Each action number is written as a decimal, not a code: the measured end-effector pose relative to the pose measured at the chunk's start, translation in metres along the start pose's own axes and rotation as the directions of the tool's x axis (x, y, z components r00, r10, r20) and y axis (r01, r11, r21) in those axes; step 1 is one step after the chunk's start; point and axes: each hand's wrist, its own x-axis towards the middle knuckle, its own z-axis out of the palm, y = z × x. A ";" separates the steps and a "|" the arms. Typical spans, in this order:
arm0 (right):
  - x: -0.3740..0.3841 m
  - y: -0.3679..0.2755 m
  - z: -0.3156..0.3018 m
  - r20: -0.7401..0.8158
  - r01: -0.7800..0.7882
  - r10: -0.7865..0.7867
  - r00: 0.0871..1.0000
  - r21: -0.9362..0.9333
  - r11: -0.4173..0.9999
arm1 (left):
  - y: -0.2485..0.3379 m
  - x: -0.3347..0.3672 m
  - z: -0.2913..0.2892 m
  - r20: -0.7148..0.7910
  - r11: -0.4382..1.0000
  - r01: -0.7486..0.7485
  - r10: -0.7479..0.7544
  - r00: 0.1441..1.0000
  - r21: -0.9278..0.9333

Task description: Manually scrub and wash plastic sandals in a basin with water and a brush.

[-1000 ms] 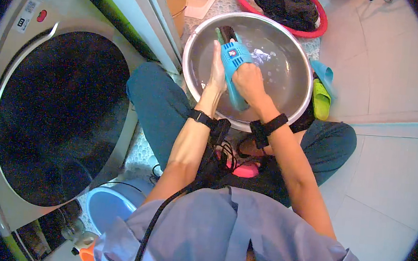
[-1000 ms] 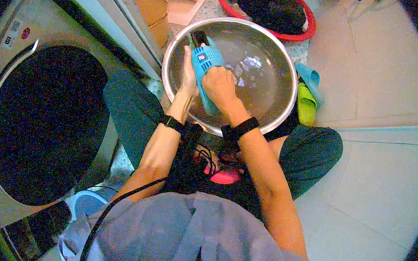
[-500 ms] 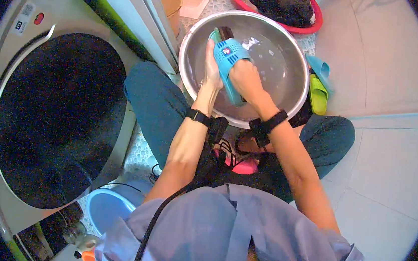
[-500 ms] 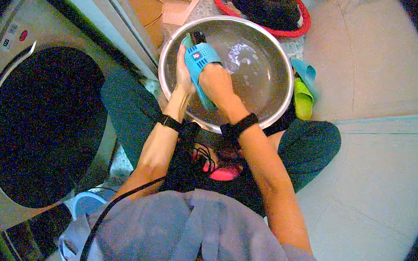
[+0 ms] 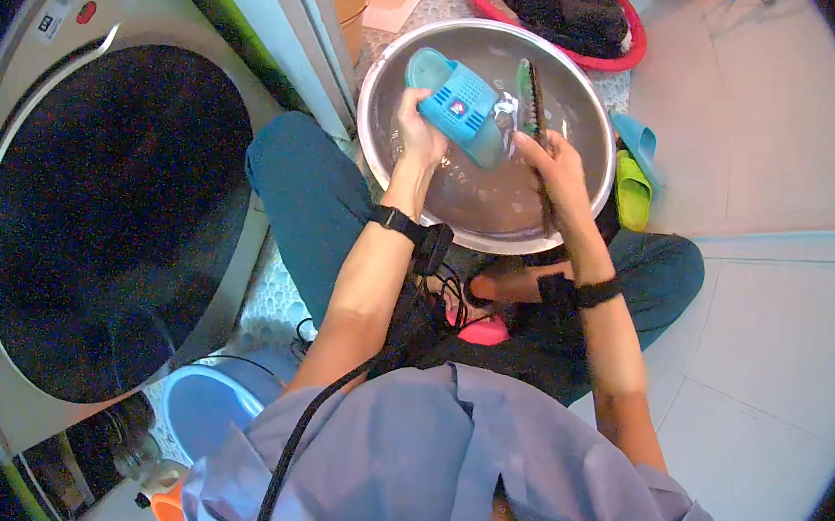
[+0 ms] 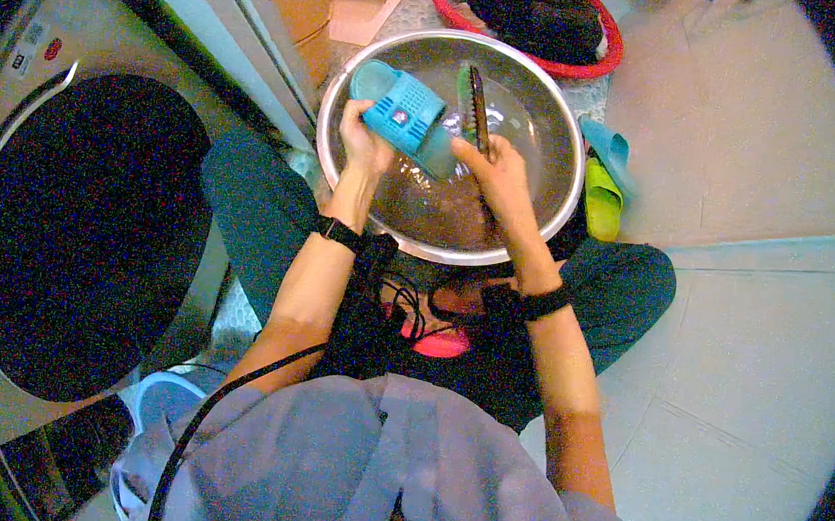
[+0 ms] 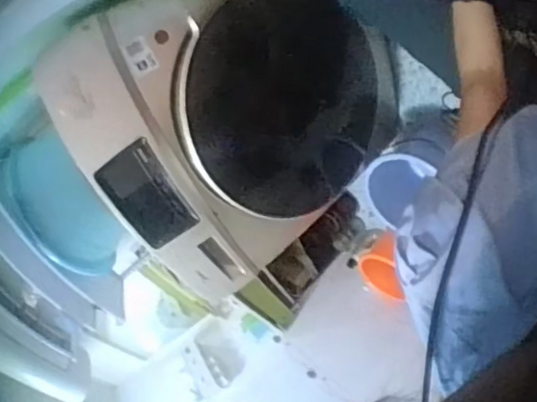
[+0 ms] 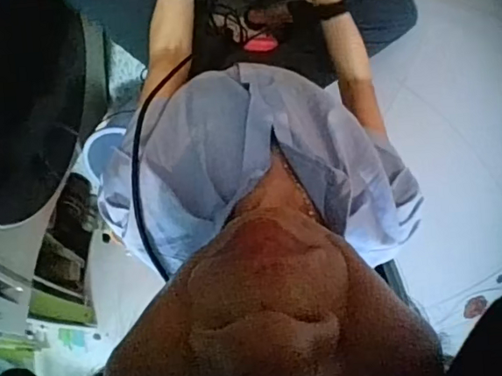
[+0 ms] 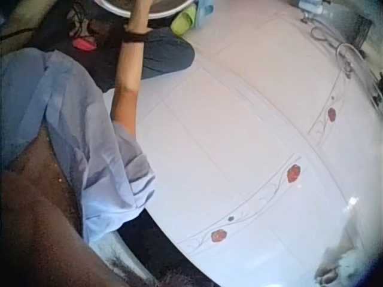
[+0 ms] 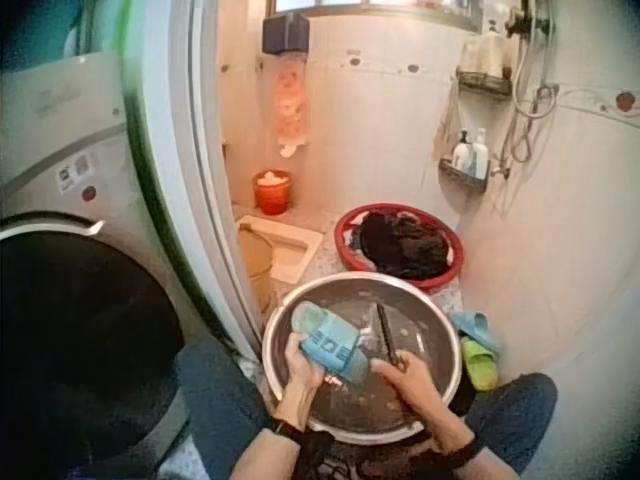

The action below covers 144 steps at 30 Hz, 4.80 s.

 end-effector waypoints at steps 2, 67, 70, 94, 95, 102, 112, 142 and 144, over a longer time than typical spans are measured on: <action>0.018 -0.014 0.016 -0.095 -0.003 0.009 0.995 0.061 0.998 | -0.006 0.008 0.004 0.043 0.991 0.128 -0.126 0.991 -0.043; 0.073 0.070 0.001 -0.196 0.436 -0.499 0.844 -0.290 0.852 | -0.042 0.005 0.001 0.026 0.808 0.032 -0.059 0.998 0.588; 0.035 0.052 0.001 -0.140 0.466 -0.535 0.833 -0.345 0.815 | -0.046 0.002 -0.005 0.059 0.417 -0.091 0.090 0.994 0.904; 0.034 0.014 0.016 0.046 0.384 -0.461 0.886 -0.629 0.676 | -0.049 -0.002 -0.013 0.265 0.224 -0.270 0.051 0.963 0.937; 0.042 0.017 0.014 0.031 0.374 -0.437 0.899 -0.574 0.728 | -0.050 -0.003 -0.018 0.247 0.283 -0.250 0.047 0.968 0.926; 0.097 0.037 -0.019 -0.090 0.221 -0.374 0.923 -0.673 0.706 | -0.046 -0.007 -0.006 0.297 0.258 -0.289 0.009 0.955 0.922; 0.044 0.030 -0.010 0.125 0.590 -0.612 0.781 -0.468 0.658 | -0.036 -0.017 0.019 0.229 0.123 -0.210 -0.166 0.959 0.970; 0.015 0.033 0.003 0.072 0.332 -0.413 0.908 -0.726 0.602 | -0.037 -0.001 -0.002 0.298 0.440 -0.157 -0.273 0.915 0.884; 0.040 0.034 0.006 0.033 0.342 -0.512 0.859 -0.780 0.524 | -0.044 -0.006 0.007 0.362 0.552 -0.208 -0.185 0.914 0.807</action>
